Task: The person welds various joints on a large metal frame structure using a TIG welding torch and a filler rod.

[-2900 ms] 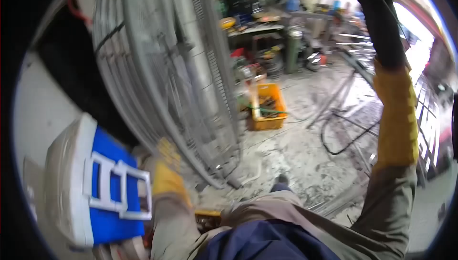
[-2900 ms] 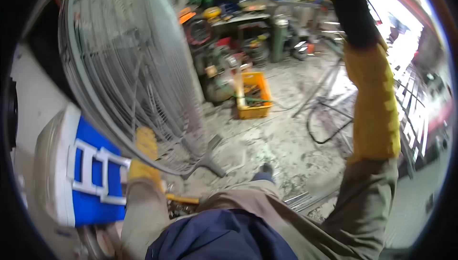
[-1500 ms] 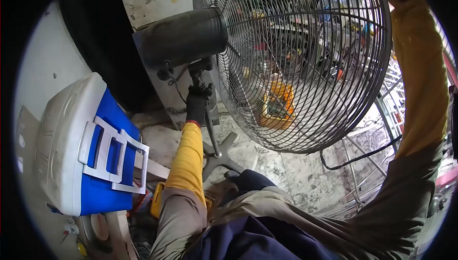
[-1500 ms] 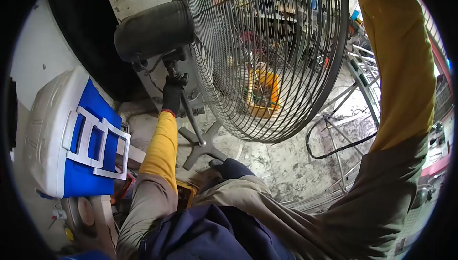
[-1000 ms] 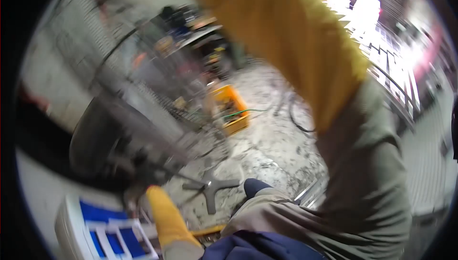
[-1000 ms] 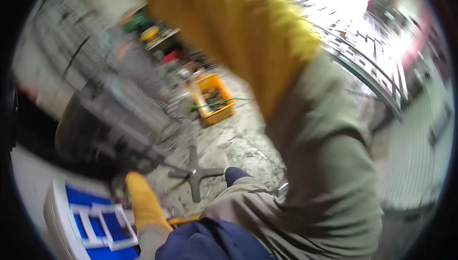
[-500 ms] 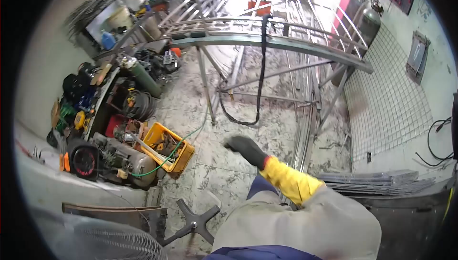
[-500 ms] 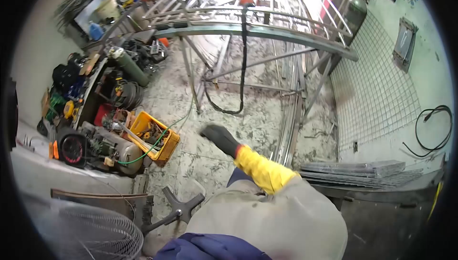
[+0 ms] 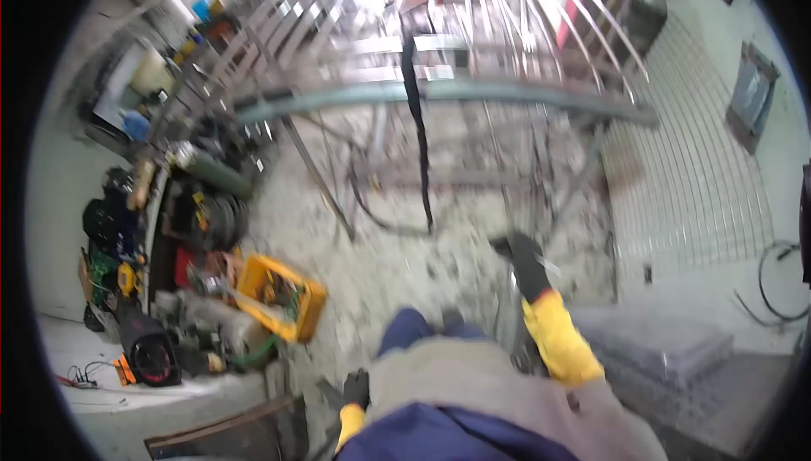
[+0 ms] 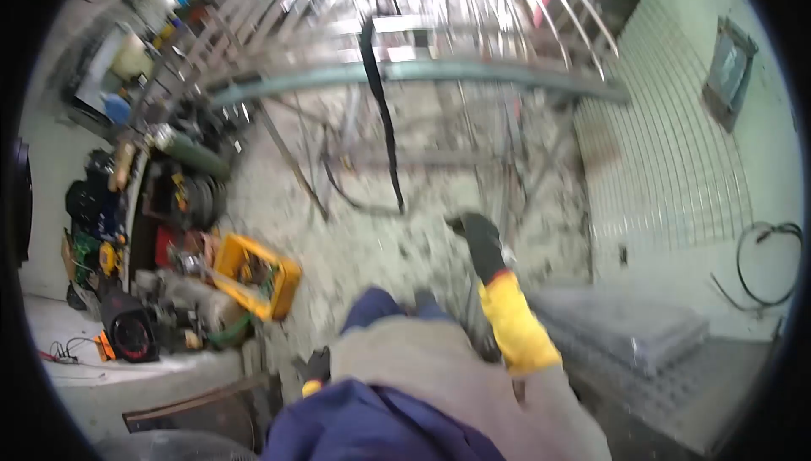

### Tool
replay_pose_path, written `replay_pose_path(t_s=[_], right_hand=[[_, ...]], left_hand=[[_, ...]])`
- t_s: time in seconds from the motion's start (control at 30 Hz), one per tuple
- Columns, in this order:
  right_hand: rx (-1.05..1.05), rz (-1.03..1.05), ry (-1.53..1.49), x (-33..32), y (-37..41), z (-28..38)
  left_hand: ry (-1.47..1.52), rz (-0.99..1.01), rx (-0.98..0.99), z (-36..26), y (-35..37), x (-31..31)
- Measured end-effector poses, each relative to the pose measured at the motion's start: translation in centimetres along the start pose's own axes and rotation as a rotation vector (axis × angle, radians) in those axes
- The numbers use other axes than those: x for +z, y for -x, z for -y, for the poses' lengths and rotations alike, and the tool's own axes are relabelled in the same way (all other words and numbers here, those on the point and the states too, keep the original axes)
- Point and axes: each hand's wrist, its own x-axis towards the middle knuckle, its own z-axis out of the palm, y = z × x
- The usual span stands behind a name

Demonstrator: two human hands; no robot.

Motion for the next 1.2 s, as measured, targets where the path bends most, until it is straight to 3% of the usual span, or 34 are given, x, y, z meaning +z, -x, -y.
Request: replay_pose_path(t_s=[0.03,0.07,0.13,0.2,0.27,0.3,0.33,0.4,0.47,0.5,0.53,0.6,0.67,0.73,0.83,0.93,0.97,1.13,1.17,1.2], right_hand=[[-0.011,0.002,-0.010,-0.5,-2.1,0.6],[-0.005,0.003,-0.014,-1.1,-3.1,0.2],[0.055,-0.054,-0.031,-1.6,-3.5,2.7],[0.116,-0.179,-0.166,-2.8,-3.9,1.6],[0.203,-0.291,-0.147,-4.9,-3.6,0.1],[0.146,-0.309,-0.012,-6.2,-3.3,-0.5],[0.093,-0.325,0.123,-7.3,-2.8,-1.1],[0.152,-0.501,-0.269,-7.8,-1.9,0.7],[0.155,-0.643,-0.253,-9.3,-2.1,1.6],[0.022,-0.670,-0.269,-12.2,-2.3,-1.7],[0.033,-0.677,-0.266,-12.2,-3.0,-0.5],[-0.145,-0.761,-0.280,-10.3,-5.4,7.1],[-0.217,-0.742,-0.207,-10.5,-7.1,11.7],[-0.305,-0.711,-0.134,-11.9,-9.7,14.8],[-0.484,-0.700,-0.013,-14.9,-14.3,18.1],[-0.531,-0.710,0.024,-16.9,-21.9,21.4],[-0.510,-0.716,0.342,-18.1,-24.5,21.9],[-0.625,-0.323,0.508,-21.8,-36.8,24.4],[-0.555,-0.330,0.413,-21.8,-38.7,23.6],[-0.433,-0.255,0.113,-22.1,-40.4,23.0]], left_hand=[[-0.187,-0.104,0.356,2.4,-5.4,-1.5],[0.681,-0.184,-0.057,1.9,-11.9,-2.1],[0.854,-0.380,0.109,-5.7,-15.2,-11.8],[-0.004,-0.813,0.487,-14.2,-18.5,-21.2],[1.076,-0.630,0.563,-26.1,-20.9,-30.1],[1.152,-0.558,0.646,-30.9,-22.0,-34.2],[1.120,-0.627,0.788,-36.0,-22.4,-37.8],[1.124,-0.658,0.999,-45.6,-20.9,-44.2],[0.953,-0.672,1.141,-52.6,-22.6,-47.9],[0.824,-0.753,1.181,-55.9,-23.9,-49.1],[0.686,-0.826,1.215,-58.9,-25.2,-50.0],[0.433,-0.592,0.975,-63.6,-26.1,-51.8],[0.386,-0.563,0.914,-66.8,-28.1,-51.7],[0.379,-0.375,0.802,-69.3,-30.2,-51.3],[0.290,-0.345,0.739,-70.3,-32.0,-49.6],[0.198,-0.276,0.628,-70.5,-32.4,-50.2],[0.203,-0.331,0.674,-70.3,-33.0,-49.5],[0.379,-0.219,0.612,-70.2,-31.8,-49.4],[0.450,-0.218,0.564,-70.7,-30.4,-49.6],[0.452,-0.255,0.562,-70.3,-31.2,-49.1]])
